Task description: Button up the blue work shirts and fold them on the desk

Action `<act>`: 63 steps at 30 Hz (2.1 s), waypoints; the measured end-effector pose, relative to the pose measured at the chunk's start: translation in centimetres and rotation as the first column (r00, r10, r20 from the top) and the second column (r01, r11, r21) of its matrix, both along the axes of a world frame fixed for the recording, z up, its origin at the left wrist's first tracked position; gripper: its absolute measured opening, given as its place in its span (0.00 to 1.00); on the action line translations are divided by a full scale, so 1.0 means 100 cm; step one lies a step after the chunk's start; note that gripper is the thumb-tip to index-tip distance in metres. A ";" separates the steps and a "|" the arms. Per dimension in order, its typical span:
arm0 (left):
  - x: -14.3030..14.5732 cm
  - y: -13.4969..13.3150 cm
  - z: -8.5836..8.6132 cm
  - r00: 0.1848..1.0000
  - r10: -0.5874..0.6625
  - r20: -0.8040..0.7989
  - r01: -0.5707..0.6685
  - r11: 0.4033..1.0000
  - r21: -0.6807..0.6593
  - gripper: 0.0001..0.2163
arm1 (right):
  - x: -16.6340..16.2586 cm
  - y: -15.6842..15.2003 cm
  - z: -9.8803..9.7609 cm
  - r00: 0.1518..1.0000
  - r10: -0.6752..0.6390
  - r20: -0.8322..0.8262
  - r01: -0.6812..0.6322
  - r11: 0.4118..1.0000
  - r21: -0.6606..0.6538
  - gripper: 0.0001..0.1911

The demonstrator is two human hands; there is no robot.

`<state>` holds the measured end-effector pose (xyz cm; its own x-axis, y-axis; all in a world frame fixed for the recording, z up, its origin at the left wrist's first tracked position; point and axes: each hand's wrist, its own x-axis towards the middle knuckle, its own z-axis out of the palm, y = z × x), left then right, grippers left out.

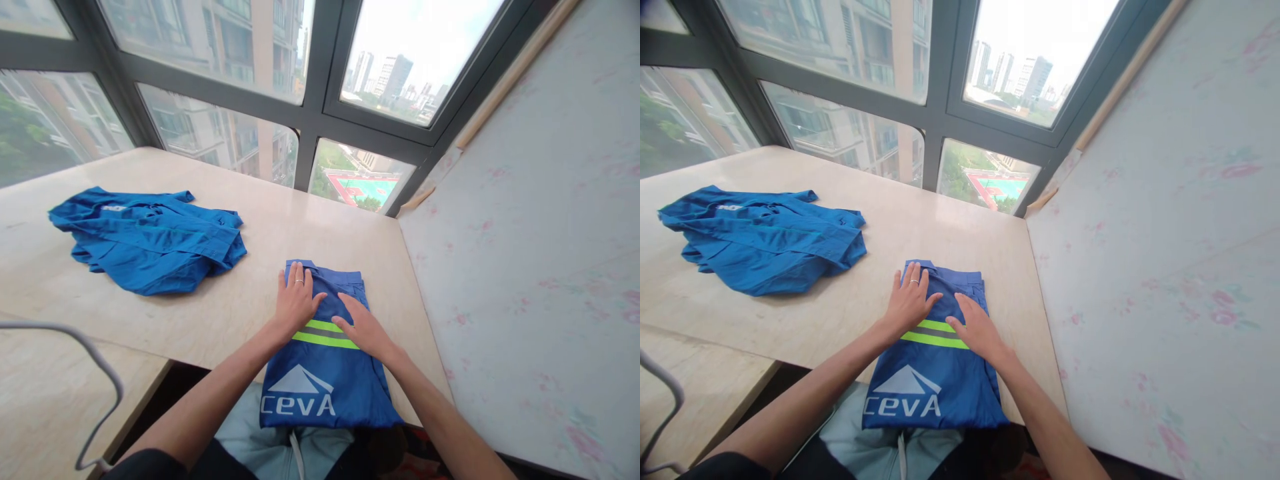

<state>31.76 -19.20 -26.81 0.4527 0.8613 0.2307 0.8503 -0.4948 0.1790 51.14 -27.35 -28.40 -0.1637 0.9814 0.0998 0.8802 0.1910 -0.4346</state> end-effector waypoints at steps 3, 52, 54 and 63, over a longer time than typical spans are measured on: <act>0.010 0.011 0.002 0.998 -0.068 0.015 0.067 0.996 0.056 0.31 | -0.012 0.024 0.004 0.999 -0.048 0.007 0.046 0.989 0.141 0.30; 0.026 0.051 -0.022 0.994 -0.054 -0.100 0.041 0.990 -0.132 0.31 | 0.022 0.089 -0.031 0.953 -0.204 0.223 0.194 0.979 0.066 0.41; 0.029 0.029 -0.021 0.993 0.012 -0.114 -0.030 0.988 -0.153 0.32 | 0.023 0.090 -0.030 0.952 -0.200 0.232 0.193 0.980 0.056 0.41; 0.016 -0.086 -0.021 0.996 -0.092 -0.016 0.091 0.994 -0.061 0.28 | 0.031 0.097 -0.022 0.960 -0.119 0.255 0.145 0.986 -0.086 0.43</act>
